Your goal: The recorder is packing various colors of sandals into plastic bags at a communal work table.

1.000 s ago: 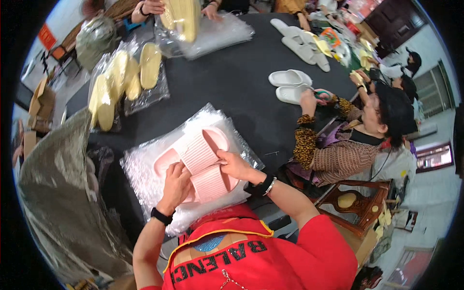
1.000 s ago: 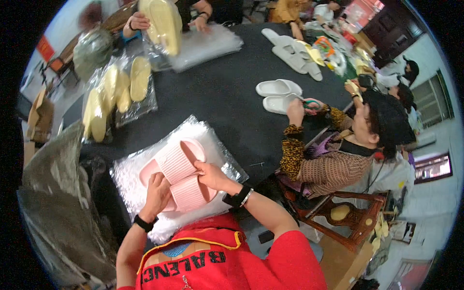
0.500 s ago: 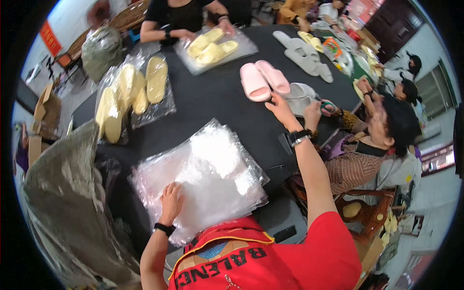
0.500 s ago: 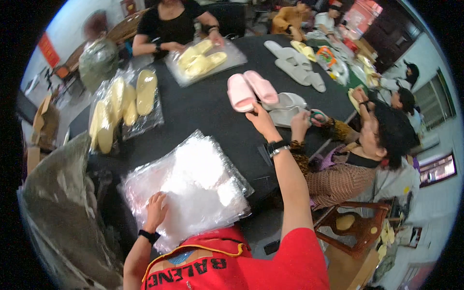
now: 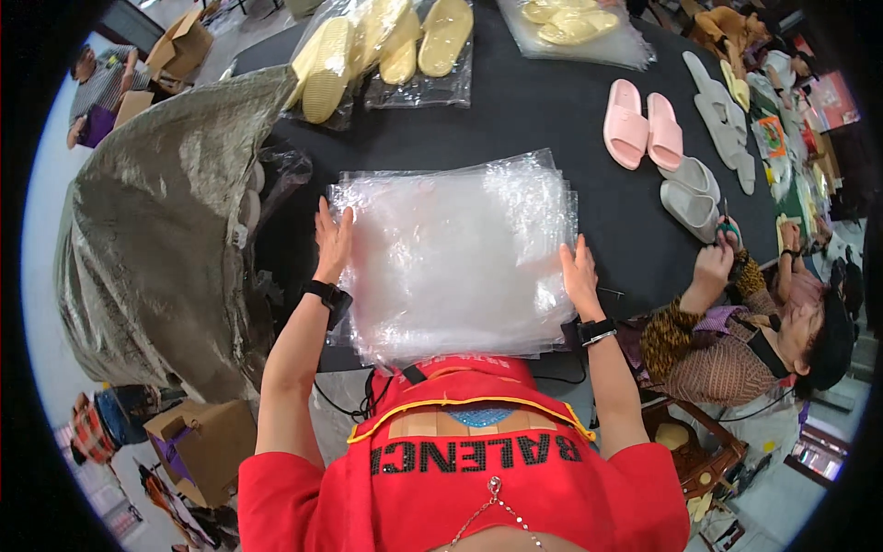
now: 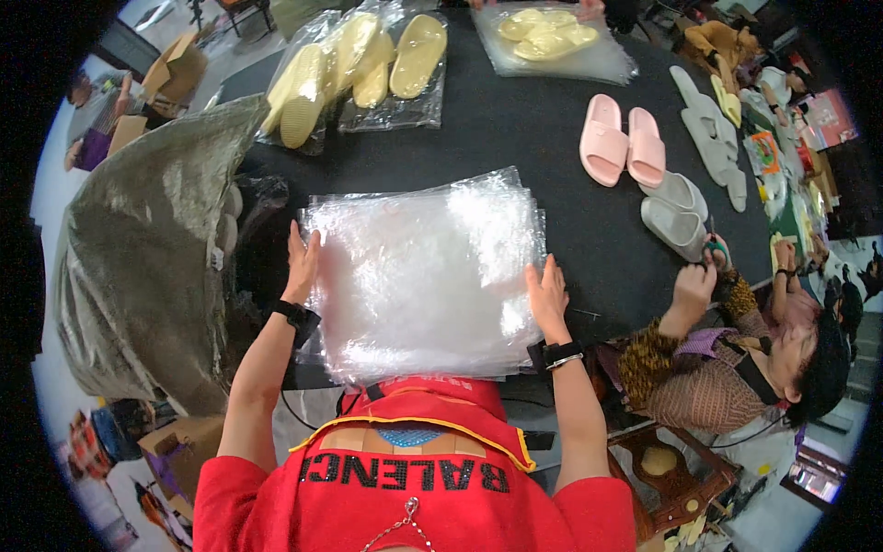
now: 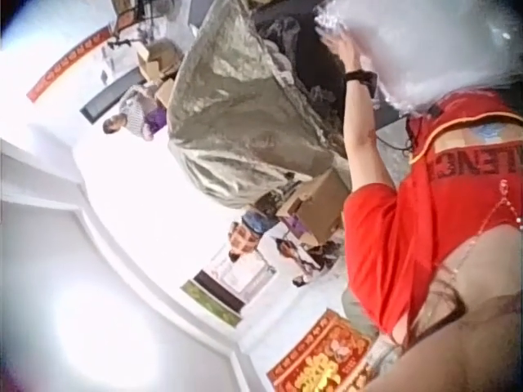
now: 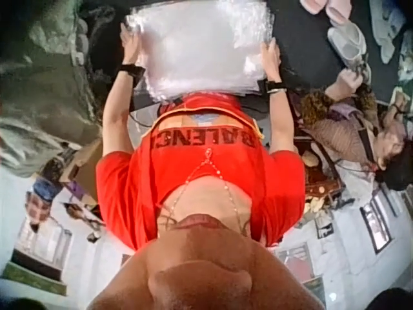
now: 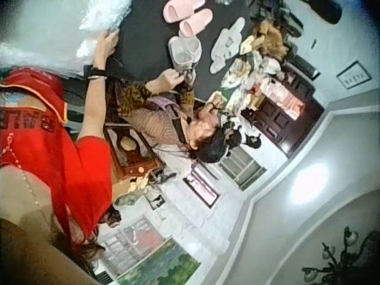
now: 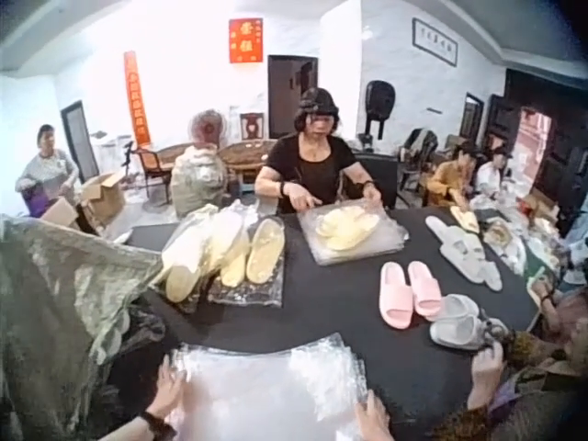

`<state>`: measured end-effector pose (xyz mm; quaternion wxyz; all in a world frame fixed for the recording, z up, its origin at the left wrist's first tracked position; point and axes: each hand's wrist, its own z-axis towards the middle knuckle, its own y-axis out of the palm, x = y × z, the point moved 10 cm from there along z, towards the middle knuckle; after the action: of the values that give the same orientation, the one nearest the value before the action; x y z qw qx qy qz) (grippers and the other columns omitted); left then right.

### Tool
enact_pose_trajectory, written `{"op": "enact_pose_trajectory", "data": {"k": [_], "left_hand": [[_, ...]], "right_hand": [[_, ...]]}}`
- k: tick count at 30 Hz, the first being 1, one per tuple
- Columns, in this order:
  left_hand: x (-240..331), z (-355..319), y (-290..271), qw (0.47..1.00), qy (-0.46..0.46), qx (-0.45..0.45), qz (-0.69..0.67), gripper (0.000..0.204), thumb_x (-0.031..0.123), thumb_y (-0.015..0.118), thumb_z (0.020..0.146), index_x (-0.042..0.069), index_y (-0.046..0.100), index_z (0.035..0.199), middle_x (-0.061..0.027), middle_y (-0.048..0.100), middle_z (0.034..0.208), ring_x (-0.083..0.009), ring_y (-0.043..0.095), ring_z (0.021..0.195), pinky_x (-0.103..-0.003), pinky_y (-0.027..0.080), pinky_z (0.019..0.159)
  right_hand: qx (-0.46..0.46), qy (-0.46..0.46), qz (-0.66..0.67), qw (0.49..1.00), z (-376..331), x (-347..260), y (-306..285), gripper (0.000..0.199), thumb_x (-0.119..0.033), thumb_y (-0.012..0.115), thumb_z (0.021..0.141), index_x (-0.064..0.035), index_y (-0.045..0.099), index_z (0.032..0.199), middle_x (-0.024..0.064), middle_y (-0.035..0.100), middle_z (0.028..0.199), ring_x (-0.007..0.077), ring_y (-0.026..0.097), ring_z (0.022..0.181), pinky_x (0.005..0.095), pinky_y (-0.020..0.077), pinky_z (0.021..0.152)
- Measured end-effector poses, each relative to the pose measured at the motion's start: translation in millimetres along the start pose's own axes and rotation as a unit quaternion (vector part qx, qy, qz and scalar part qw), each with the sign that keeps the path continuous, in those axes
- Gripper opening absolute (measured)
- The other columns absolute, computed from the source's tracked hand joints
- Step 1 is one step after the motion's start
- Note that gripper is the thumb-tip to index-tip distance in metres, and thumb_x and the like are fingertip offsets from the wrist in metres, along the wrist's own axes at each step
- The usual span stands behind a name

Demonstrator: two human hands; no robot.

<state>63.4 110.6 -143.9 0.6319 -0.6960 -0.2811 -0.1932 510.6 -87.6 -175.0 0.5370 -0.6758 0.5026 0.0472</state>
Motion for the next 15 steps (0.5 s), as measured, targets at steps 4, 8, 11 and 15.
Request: {"op": "enact_pose_trajectory", "data": {"k": [4,8,11,15], "left_hand": [[-21.7,-35.7,33.7,0.976,-0.028,-0.083,-0.199,0.080,0.045,0.040,0.089,-0.006,-0.001,0.136,-0.0249,0.004,0.143,-0.0326,0.002,0.134,-0.035,0.008,0.108],[-25.8,-55.7,24.3,0.986,-0.047,-0.090,-0.134,0.080,0.045,0.040,0.089,-0.002,-0.003,0.138,-0.0251,0.001,0.143,-0.0354,0.002,0.134,-0.040,0.008,0.108],[31.3,-39.7,-24.0,0.995,0.077,0.030,0.053,0.074,0.039,0.048,0.086,0.003,0.010,0.138,-0.0269,0.015,0.139,-0.0384,0.018,0.129,-0.045,0.017,0.104],[137.1,-14.6,6.2,0.930,0.336,-0.079,0.130,0.062,0.034,0.052,0.086,0.002,0.027,0.133,-0.0216,0.039,0.130,-0.0363,0.033,0.122,-0.042,0.026,0.101]], "right_hand": [[0.005,0.029,-0.034,0.999,6.1,-11.7,6.5,0.075,-0.055,0.032,0.087,-0.0024,0.015,0.138,0.0207,0.019,0.142,0.0326,0.014,0.133,0.0544,0.0083,0.103],[-0.025,0.030,0.018,0.999,19.8,-9.6,15.6,0.077,-0.058,0.029,0.086,-0.0034,0.016,0.139,0.0201,0.017,0.143,0.0325,0.012,0.133,0.0554,0.0079,0.103],[-0.009,0.039,0.017,0.999,25.1,-4.2,6.8,0.078,-0.060,0.029,0.085,-0.0045,0.016,0.139,0.0183,0.018,0.143,0.0328,0.013,0.133,0.0562,0.0083,0.102],[-0.023,0.075,0.012,0.997,25.3,-3.3,3.0,0.078,-0.061,0.029,0.085,-0.0067,0.016,0.139,0.0153,0.019,0.143,0.0336,0.014,0.132,0.0563,0.0088,0.102]]}}
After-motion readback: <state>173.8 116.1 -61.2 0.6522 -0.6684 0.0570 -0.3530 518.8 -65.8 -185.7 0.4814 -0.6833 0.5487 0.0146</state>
